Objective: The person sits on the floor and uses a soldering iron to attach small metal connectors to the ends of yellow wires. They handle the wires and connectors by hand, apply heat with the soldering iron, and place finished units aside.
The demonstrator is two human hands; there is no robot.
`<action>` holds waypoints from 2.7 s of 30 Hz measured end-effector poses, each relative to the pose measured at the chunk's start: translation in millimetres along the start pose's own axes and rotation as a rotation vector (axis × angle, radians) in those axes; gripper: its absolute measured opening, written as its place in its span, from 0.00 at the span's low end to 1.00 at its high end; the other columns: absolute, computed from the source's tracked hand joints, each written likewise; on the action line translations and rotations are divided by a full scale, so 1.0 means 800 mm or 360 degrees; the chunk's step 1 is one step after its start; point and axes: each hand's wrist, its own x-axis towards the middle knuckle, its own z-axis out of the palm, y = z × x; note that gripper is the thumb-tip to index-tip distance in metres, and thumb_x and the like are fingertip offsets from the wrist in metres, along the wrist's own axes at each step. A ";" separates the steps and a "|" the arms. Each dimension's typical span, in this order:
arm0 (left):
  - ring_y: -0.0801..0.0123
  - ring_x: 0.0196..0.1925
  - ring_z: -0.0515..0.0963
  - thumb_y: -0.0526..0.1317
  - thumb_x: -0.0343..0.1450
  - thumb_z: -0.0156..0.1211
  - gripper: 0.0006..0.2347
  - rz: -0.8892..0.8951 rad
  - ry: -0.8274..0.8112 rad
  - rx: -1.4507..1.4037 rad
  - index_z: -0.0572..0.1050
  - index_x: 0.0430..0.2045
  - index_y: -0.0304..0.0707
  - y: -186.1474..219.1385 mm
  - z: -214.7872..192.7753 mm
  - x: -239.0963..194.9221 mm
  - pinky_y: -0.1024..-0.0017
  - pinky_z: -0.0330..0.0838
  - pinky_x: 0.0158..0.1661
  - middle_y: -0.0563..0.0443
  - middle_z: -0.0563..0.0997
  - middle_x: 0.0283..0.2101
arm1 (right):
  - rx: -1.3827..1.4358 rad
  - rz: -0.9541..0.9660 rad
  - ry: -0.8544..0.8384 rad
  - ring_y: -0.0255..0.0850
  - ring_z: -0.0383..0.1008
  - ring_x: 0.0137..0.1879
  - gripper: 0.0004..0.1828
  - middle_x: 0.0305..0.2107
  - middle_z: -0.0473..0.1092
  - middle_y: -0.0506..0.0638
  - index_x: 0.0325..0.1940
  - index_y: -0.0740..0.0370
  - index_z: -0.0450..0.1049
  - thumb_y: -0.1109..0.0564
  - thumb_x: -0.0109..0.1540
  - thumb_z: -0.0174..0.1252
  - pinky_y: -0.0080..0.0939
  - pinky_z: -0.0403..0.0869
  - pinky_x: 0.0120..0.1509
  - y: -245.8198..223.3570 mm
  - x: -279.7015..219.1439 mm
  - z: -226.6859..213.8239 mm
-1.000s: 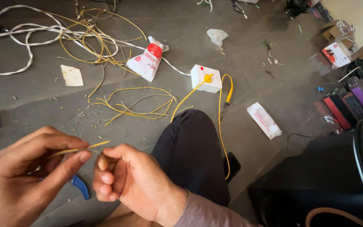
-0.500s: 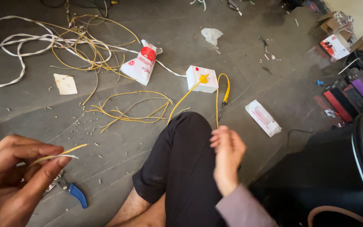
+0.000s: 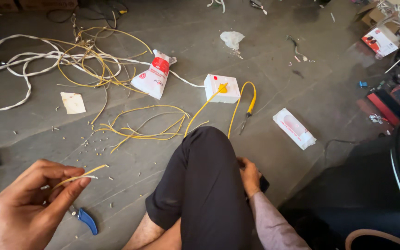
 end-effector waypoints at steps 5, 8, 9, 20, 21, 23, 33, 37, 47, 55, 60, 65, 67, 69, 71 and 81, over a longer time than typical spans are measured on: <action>0.83 0.28 0.69 0.29 0.65 0.69 0.07 -0.0222 0.0002 0.0127 0.82 0.33 0.28 0.001 0.000 -0.002 0.82 0.63 0.28 0.53 0.80 0.34 | 0.0195 -0.0119 0.0116 0.47 0.82 0.50 0.20 0.44 0.80 0.57 0.52 0.63 0.80 0.49 0.61 0.64 0.45 0.77 0.56 0.002 -0.004 -0.011; 0.83 0.25 0.66 0.30 0.64 0.70 0.07 -0.0246 -0.0017 0.0148 0.82 0.33 0.29 0.007 0.002 0.000 0.81 0.61 0.25 0.54 0.77 0.31 | 0.0187 -0.0071 0.0179 0.47 0.83 0.47 0.18 0.41 0.81 0.57 0.50 0.62 0.81 0.51 0.61 0.64 0.44 0.78 0.53 0.014 -0.003 -0.009; 0.83 0.25 0.65 0.30 0.64 0.70 0.07 -0.0251 -0.0025 0.0135 0.82 0.33 0.29 0.008 0.002 0.000 0.81 0.61 0.25 0.55 0.77 0.30 | 0.0198 -0.0032 0.0181 0.47 0.83 0.46 0.17 0.40 0.81 0.57 0.50 0.62 0.81 0.51 0.60 0.64 0.45 0.78 0.53 0.018 -0.002 -0.009; 0.82 0.29 0.73 0.31 0.64 0.70 0.05 -0.0181 -0.0094 0.0032 0.82 0.31 0.32 0.023 0.007 0.003 0.81 0.66 0.28 0.56 0.80 0.32 | 0.0692 -0.0378 0.0637 0.34 0.75 0.38 0.07 0.34 0.79 0.48 0.46 0.63 0.81 0.59 0.65 0.63 0.34 0.73 0.42 -0.109 -0.043 -0.069; 0.81 0.28 0.73 0.32 0.64 0.70 0.05 -0.0219 -0.0122 0.0039 0.83 0.31 0.33 0.024 0.005 0.000 0.81 0.66 0.28 0.55 0.80 0.31 | 0.0695 -0.0439 0.0603 0.33 0.73 0.38 0.06 0.36 0.79 0.47 0.45 0.64 0.81 0.61 0.65 0.63 0.33 0.71 0.40 -0.140 -0.065 -0.080; 0.81 0.31 0.77 0.33 0.64 0.70 0.05 -0.0299 -0.0192 -0.0076 0.83 0.30 0.34 0.029 0.004 -0.001 0.81 0.70 0.30 0.56 0.82 0.31 | 0.0874 -0.0968 0.0493 0.33 0.74 0.46 0.07 0.41 0.78 0.51 0.50 0.68 0.79 0.65 0.69 0.61 0.32 0.73 0.54 -0.211 -0.110 -0.107; 0.85 0.23 0.64 0.35 0.66 0.73 0.05 -0.0220 -0.0412 -0.0223 0.81 0.28 0.34 0.051 -0.005 -0.010 0.81 0.59 0.24 0.61 0.75 0.25 | 0.0310 -0.2777 0.0432 0.48 0.77 0.48 0.18 0.41 0.75 0.52 0.47 0.63 0.76 0.63 0.56 0.76 0.49 0.77 0.52 -0.431 -0.213 -0.153; 0.86 0.24 0.65 0.35 0.66 0.72 0.05 -0.0226 -0.0414 -0.0298 0.81 0.28 0.34 0.055 -0.014 -0.011 0.82 0.60 0.24 0.63 0.77 0.26 | 0.0212 -0.2913 0.0513 0.48 0.76 0.49 0.18 0.41 0.75 0.51 0.47 0.62 0.77 0.60 0.57 0.76 0.49 0.76 0.51 -0.447 -0.217 -0.141; 0.87 0.28 0.69 0.36 0.67 0.71 0.05 -0.0230 -0.0514 -0.0519 0.82 0.31 0.35 0.058 -0.026 -0.014 0.83 0.66 0.28 0.62 0.77 0.29 | 0.0298 -0.2956 0.0384 0.50 0.78 0.44 0.13 0.38 0.74 0.54 0.44 0.68 0.75 0.67 0.57 0.69 0.50 0.79 0.47 -0.457 -0.225 -0.125; 0.78 0.26 0.64 0.37 0.67 0.73 0.05 0.0163 -0.0369 -0.0318 0.86 0.34 0.41 0.060 -0.018 -0.018 0.78 0.60 0.28 0.57 0.71 0.24 | 0.0508 -0.2773 0.0127 0.51 0.78 0.40 0.12 0.34 0.74 0.57 0.42 0.72 0.73 0.70 0.57 0.66 0.48 0.79 0.44 -0.463 -0.237 -0.118; 0.77 0.31 0.70 0.35 0.67 0.70 0.05 0.0335 -0.0360 -0.0376 0.84 0.34 0.41 0.063 -0.021 -0.019 0.77 0.67 0.33 0.58 0.76 0.29 | 0.0743 -0.2411 -0.0144 0.45 0.77 0.39 0.08 0.34 0.74 0.56 0.41 0.71 0.73 0.70 0.59 0.63 0.41 0.77 0.44 -0.454 -0.250 -0.117; 0.75 0.33 0.75 0.33 0.67 0.68 0.06 0.0404 -0.0367 -0.0327 0.83 0.35 0.40 0.066 -0.026 -0.020 0.76 0.72 0.34 0.56 0.78 0.32 | 0.1235 -0.1229 -0.1047 0.37 0.68 0.31 0.03 0.28 0.72 0.52 0.37 0.70 0.74 0.65 0.64 0.58 0.33 0.66 0.35 -0.448 -0.264 -0.114; 0.75 0.33 0.76 0.33 0.66 0.68 0.07 0.0441 -0.0379 -0.0286 0.83 0.36 0.40 0.067 -0.029 -0.020 0.76 0.72 0.35 0.56 0.78 0.32 | 0.1514 -0.0537 -0.1450 0.37 0.70 0.31 0.07 0.25 0.71 0.52 0.36 0.70 0.74 0.62 0.64 0.55 0.34 0.68 0.34 -0.451 -0.259 -0.113; 0.75 0.34 0.77 0.32 0.66 0.67 0.07 0.0484 -0.0389 -0.0252 0.83 0.36 0.40 0.067 -0.032 -0.019 0.76 0.72 0.35 0.56 0.79 0.32 | 0.1602 -0.0006 -0.1901 0.38 0.68 0.28 0.10 0.23 0.68 0.50 0.35 0.69 0.73 0.59 0.65 0.52 0.36 0.66 0.31 -0.454 -0.251 -0.115; 0.76 0.36 0.79 0.32 0.67 0.66 0.07 0.0536 -0.0396 -0.0228 0.83 0.36 0.40 0.068 -0.033 -0.017 0.77 0.73 0.36 0.57 0.80 0.33 | 0.1610 0.0298 -0.2120 0.38 0.66 0.26 0.12 0.21 0.66 0.49 0.33 0.67 0.72 0.56 0.66 0.50 0.37 0.65 0.29 -0.453 -0.244 -0.120; 0.80 0.36 0.74 0.32 0.68 0.68 0.05 0.0267 -0.0454 -0.0525 0.83 0.35 0.37 0.070 -0.031 -0.021 0.81 0.69 0.34 0.57 0.78 0.34 | 0.0749 -0.2004 -0.0290 0.45 0.74 0.39 0.07 0.34 0.72 0.54 0.42 0.67 0.74 0.59 0.64 0.58 0.41 0.73 0.45 -0.450 -0.260 -0.125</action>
